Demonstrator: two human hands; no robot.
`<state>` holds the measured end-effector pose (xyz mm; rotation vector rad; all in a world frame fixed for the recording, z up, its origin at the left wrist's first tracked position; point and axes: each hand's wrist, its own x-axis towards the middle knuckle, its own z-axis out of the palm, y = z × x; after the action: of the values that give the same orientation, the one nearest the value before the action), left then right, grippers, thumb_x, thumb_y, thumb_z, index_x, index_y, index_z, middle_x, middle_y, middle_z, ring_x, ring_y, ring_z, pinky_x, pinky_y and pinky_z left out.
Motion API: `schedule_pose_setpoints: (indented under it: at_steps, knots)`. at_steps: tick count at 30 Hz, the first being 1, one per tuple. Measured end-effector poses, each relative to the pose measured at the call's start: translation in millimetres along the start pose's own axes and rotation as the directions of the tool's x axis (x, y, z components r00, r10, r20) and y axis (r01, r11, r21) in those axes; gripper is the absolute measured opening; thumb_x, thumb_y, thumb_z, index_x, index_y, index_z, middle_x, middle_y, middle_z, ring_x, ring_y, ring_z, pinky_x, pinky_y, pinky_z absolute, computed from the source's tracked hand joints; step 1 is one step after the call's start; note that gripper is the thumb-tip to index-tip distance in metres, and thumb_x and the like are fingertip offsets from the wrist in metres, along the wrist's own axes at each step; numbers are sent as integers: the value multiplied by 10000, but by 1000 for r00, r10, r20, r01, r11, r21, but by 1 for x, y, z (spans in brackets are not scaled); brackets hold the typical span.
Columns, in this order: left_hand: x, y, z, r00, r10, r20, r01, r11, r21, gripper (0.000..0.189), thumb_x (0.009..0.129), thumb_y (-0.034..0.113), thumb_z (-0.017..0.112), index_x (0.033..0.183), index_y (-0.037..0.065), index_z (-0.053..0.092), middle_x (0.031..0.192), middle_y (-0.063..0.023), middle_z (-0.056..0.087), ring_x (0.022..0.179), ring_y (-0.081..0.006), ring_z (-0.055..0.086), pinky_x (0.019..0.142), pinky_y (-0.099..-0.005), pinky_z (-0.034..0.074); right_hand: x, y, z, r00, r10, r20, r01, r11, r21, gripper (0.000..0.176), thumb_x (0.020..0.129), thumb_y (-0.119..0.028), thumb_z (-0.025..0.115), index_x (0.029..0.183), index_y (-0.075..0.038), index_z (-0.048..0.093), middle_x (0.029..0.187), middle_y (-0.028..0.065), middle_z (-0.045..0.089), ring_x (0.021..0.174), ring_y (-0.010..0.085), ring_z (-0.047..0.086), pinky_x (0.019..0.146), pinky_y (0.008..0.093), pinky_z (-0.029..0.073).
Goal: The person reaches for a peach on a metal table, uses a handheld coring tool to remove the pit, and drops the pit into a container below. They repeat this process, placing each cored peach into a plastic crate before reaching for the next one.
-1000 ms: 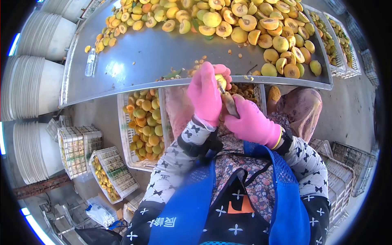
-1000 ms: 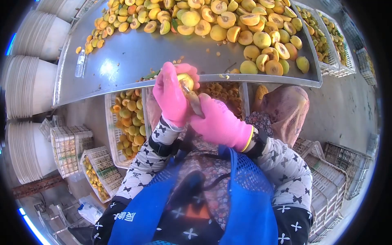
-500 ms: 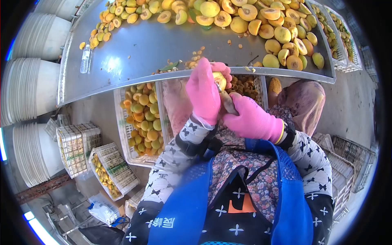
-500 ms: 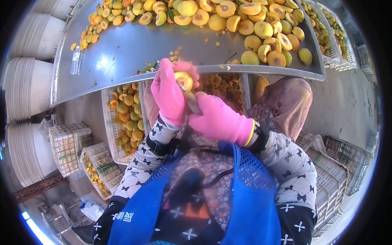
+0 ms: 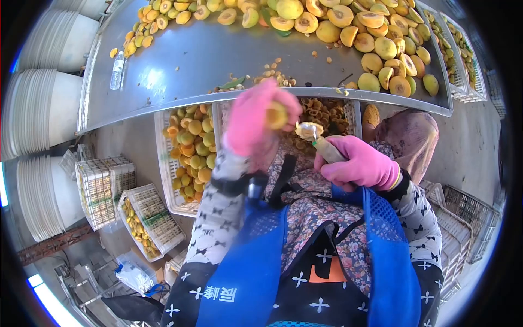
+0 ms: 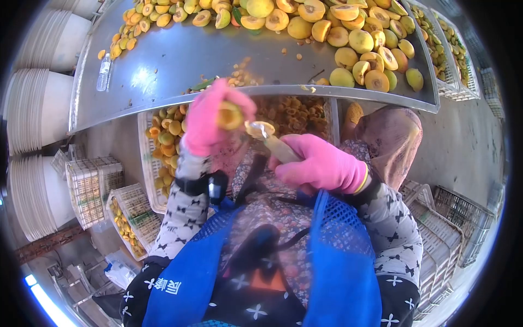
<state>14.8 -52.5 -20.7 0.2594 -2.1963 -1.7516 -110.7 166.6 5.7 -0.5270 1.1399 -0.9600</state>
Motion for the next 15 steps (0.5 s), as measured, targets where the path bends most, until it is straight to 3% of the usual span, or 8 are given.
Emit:
schedule_pose_setpoints:
  at_steps: [3,4,6,8,10,11,13,15]
  knots:
    - [-50,6,-77,1000,-17,-21,24,914,406,232,887,84,611,1112,45,651,1074,-97,687,925,-198,680,755,-273,568,-1,29,-24,988,-95,-125,11,835,-550,281,858,-222,698,1005,-5,597,701,67,626,527,144,615,484,280,474]
    - [-67,12,-98,995,94,-13,-36,505,862,245,893,84,586,1123,22,646,1094,-109,678,993,-240,675,797,-303,569,-1,35,-35,986,-112,-125,14,798,-603,291,858,-235,700,1003,-4,597,700,75,629,533,153,624,492,290,483]
    - [-82,-4,-133,972,234,-11,30,-77,997,267,909,72,562,1158,14,639,1101,-139,677,1023,-277,672,845,-343,564,-7,36,-51,984,-137,-115,17,713,-701,313,858,-262,702,998,-3,597,698,91,635,547,170,642,506,310,500]
    - [-66,-6,-130,957,266,-114,30,299,954,314,958,145,567,1233,-2,609,1191,-135,642,1062,-270,668,905,-371,576,3,17,-64,939,48,-341,-265,733,-626,341,843,-277,711,1000,9,610,722,125,651,564,207,658,528,351,522]
    - [-29,-1,-100,951,265,-157,-41,614,788,356,994,220,571,1271,-3,599,1202,-122,640,1072,-251,666,898,-368,584,4,23,-88,839,-393,-377,-53,631,-774,315,832,-258,712,969,11,621,729,139,659,565,229,658,525,356,515]
    - [-2,-5,-79,952,268,-147,-104,737,668,369,1005,258,572,1271,4,605,1169,-110,656,1062,-235,666,861,-351,587,-9,8,-87,830,-393,-396,-88,608,-789,286,820,-245,715,942,-2,628,715,135,652,578,238,654,533,358,498]
    - [53,-10,-31,966,-116,-232,166,964,208,361,998,272,583,1255,22,623,1089,-86,681,982,-195,674,774,-301,562,-23,18,-93,775,-508,-375,-4,590,-807,281,818,-244,713,952,-11,628,709,145,644,595,277,647,553,378,491]
    - [105,1,17,921,-364,-138,384,906,179,373,950,264,649,1246,36,634,1036,-63,696,892,-147,667,715,-268,519,-43,14,-91,796,-443,-413,-72,608,-791,280,817,-265,695,913,-21,595,800,202,658,804,409,641,705,480,498]
